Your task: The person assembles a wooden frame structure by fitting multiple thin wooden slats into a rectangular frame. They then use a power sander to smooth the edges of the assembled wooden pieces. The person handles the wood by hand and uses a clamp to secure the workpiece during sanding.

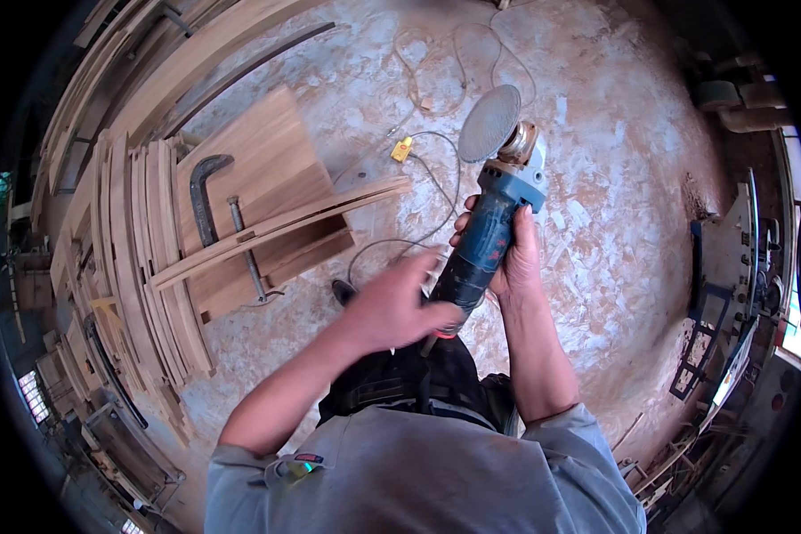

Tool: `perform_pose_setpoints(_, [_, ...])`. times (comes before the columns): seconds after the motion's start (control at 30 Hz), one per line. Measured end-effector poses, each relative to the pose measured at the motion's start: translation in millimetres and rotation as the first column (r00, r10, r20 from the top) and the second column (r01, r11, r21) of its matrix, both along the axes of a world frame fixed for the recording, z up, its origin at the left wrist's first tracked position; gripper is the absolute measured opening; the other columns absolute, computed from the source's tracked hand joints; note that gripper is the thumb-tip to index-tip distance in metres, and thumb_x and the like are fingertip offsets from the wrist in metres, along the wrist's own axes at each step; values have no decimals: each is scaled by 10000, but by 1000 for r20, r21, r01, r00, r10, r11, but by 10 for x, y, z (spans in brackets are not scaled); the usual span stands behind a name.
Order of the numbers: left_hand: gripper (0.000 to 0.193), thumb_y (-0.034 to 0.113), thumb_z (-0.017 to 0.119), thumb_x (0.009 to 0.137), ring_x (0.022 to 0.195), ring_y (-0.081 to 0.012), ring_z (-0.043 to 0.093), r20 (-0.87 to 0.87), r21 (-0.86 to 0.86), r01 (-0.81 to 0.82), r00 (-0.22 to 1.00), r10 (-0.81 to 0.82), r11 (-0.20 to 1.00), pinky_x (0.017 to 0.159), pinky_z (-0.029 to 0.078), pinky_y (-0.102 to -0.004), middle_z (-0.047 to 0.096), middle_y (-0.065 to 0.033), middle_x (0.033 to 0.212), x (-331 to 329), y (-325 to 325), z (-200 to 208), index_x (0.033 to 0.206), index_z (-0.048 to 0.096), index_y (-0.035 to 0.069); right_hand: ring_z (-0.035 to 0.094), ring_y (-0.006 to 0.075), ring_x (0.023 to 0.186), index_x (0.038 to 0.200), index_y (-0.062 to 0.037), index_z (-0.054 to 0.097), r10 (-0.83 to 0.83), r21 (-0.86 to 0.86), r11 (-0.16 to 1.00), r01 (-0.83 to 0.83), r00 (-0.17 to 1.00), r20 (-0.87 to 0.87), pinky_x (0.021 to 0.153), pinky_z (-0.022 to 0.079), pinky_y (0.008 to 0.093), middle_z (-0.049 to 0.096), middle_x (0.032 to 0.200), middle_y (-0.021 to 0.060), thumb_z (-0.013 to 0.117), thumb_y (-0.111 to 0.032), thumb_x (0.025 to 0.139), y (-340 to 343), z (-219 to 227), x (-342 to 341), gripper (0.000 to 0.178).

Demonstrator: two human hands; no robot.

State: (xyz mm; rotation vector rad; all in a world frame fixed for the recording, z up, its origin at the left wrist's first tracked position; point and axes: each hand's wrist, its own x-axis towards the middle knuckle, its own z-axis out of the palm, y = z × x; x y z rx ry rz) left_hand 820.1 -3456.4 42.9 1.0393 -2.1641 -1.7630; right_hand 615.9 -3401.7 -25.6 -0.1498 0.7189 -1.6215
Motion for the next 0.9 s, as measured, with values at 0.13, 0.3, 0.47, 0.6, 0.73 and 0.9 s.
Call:
perform_pose_setpoints(0.13, [792, 252, 797, 759, 1048, -352, 664, 104, 211, -98, 992, 78, 972, 903, 512, -429, 628, -244, 1129, -331, 192, -26, 1372, 392, -43, 702, 314, 920, 1300, 57, 469, -72, 56, 995, 77, 994, -87, 790, 623, 455, 635, 1133, 215, 666, -418, 943, 23, 74, 109, 626])
perform_pose_setpoints(0.3, [738, 268, 767, 789, 1039, -401, 662, 23, 188, -104, 995, 102, 977, 875, 516, -455, 632, -256, 1109, -332, 316, -241, 1349, 393, -33, 708, 299, 830, 1203, 71, 510, -91, 163, 980, 114, 986, -139, 690, 628, 424, 655, 1019, 206, 557, -422, 999, -21, 140, 172, 536])
perform_pose_setpoints(0.47, [701, 270, 730, 784, 965, -405, 672, 18, 211, -117, 993, 116, 970, 842, 529, -455, 648, -261, 1029, -397, 352, -381, 1315, 409, -57, 704, 255, 698, 1129, 31, 556, -64, 364, 922, 133, 979, -195, 582, 605, 357, 677, 902, 160, 462, -494, 1032, -62, 10, 75, 542])
perform_pose_setpoints(0.6, [625, 191, 723, 823, 1018, -224, 633, -188, 433, -46, 972, 141, 900, 900, 498, -367, 623, -170, 1110, -451, 272, -439, 1313, 422, -55, 704, 262, 807, 1224, -1, 530, 34, 251, 967, -46, 998, 52, 684, 610, 387, 678, 997, 173, 485, -579, 995, -82, -64, -28, 624])
perform_pose_setpoints(0.73, [433, 191, 696, 868, 1008, -220, 649, 18, 552, 19, 999, -35, 833, 882, 508, -366, 652, -152, 1081, -291, -41, -208, 1202, 554, -47, 702, 300, 838, 1259, -17, 518, 144, 214, 957, -198, 958, 246, 753, 607, 449, 672, 1022, 184, 630, -587, 907, -64, -248, -161, 679])
perform_pose_setpoints(0.9, [616, 303, 755, 801, 1104, -393, 576, 409, -751, 156, 873, 267, 641, 947, 473, -449, 606, -228, 1166, 559, -799, -295, 1294, 556, -9, 699, 260, 799, 1230, -4, 505, 287, 369, 894, -255, 957, -34, 707, 604, 399, 661, 962, 169, 726, -490, 874, -12, -154, -437, 642])
